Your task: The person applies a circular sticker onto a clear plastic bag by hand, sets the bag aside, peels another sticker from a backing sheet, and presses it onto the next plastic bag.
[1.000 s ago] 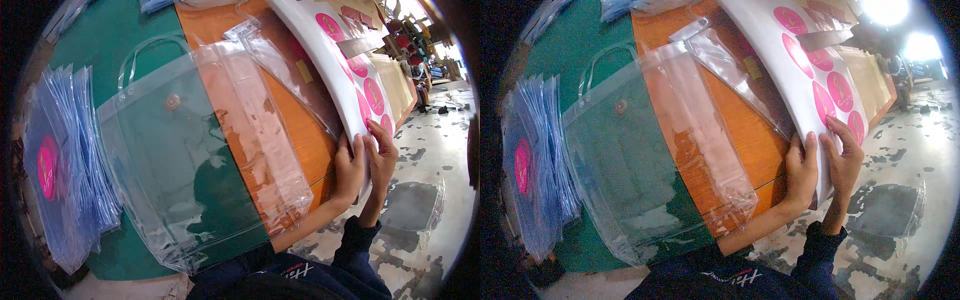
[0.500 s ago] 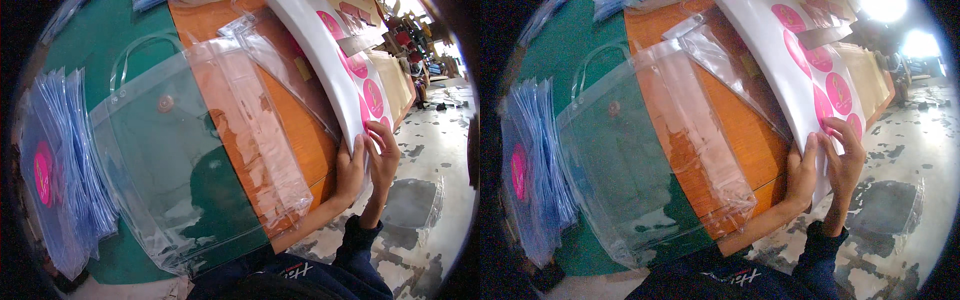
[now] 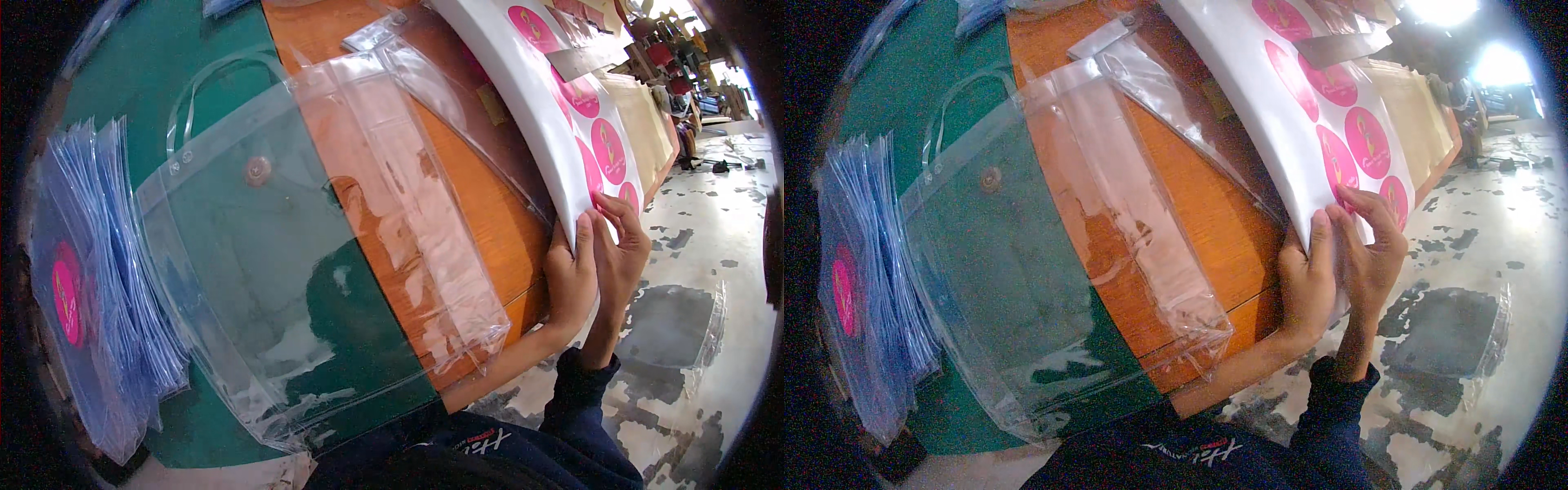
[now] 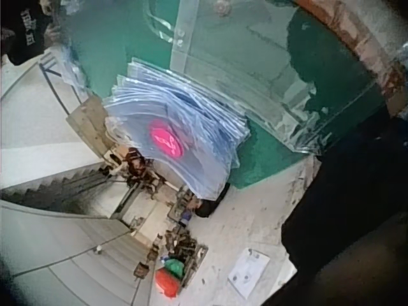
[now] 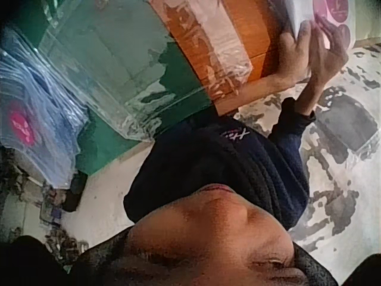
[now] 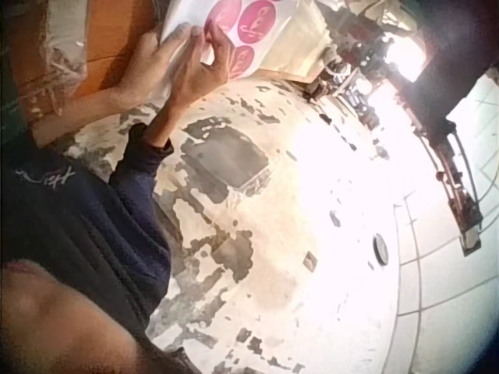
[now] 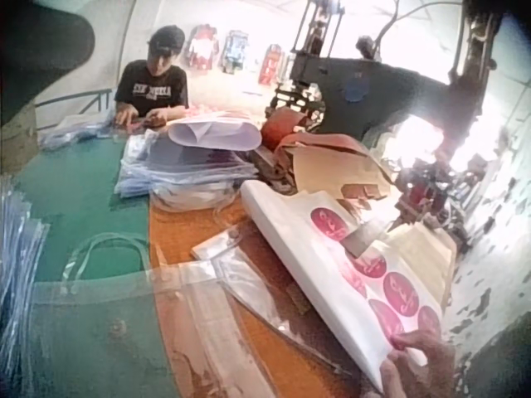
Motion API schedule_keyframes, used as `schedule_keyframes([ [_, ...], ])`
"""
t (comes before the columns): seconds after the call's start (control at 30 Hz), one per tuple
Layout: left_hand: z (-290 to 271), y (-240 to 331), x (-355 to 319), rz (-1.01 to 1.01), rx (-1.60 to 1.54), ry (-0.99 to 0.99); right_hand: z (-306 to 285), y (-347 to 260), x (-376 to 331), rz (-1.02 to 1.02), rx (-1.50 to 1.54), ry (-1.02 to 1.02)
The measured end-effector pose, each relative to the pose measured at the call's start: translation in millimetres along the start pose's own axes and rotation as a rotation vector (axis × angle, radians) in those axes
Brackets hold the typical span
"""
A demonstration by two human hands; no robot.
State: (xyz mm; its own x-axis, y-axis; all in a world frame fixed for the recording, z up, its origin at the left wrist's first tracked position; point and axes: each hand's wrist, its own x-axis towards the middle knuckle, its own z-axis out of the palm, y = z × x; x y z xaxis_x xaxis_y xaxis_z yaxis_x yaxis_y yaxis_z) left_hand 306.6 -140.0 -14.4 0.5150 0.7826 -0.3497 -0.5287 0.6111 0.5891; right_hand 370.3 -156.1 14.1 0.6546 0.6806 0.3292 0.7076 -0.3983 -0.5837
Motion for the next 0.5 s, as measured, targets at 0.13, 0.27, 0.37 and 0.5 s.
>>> schedule_keyframes([
  [0.13, -1.3, -2.1, 0.0, 0.020, -0.021, -0.026, 4.9, -2.3, -3.3, -0.006, 0.013, 0.008],
  [0.27, -1.6, -1.1, -1.1, 0.029, -0.033, -0.068, 10.1, -2.8, -4.6, -0.030, 0.008, 0.063],
  [0.37, -0.4, 1.0, -2.7, 0.100, 0.012, -0.038, 14.7, -2.8, -4.0, -0.021, -0.011, 0.084],
  [0.5, -1.3, 2.7, -2.9, 0.128, 0.057, -0.035, 17.3, -1.1, -4.1, -0.023, -0.073, 0.130],
])
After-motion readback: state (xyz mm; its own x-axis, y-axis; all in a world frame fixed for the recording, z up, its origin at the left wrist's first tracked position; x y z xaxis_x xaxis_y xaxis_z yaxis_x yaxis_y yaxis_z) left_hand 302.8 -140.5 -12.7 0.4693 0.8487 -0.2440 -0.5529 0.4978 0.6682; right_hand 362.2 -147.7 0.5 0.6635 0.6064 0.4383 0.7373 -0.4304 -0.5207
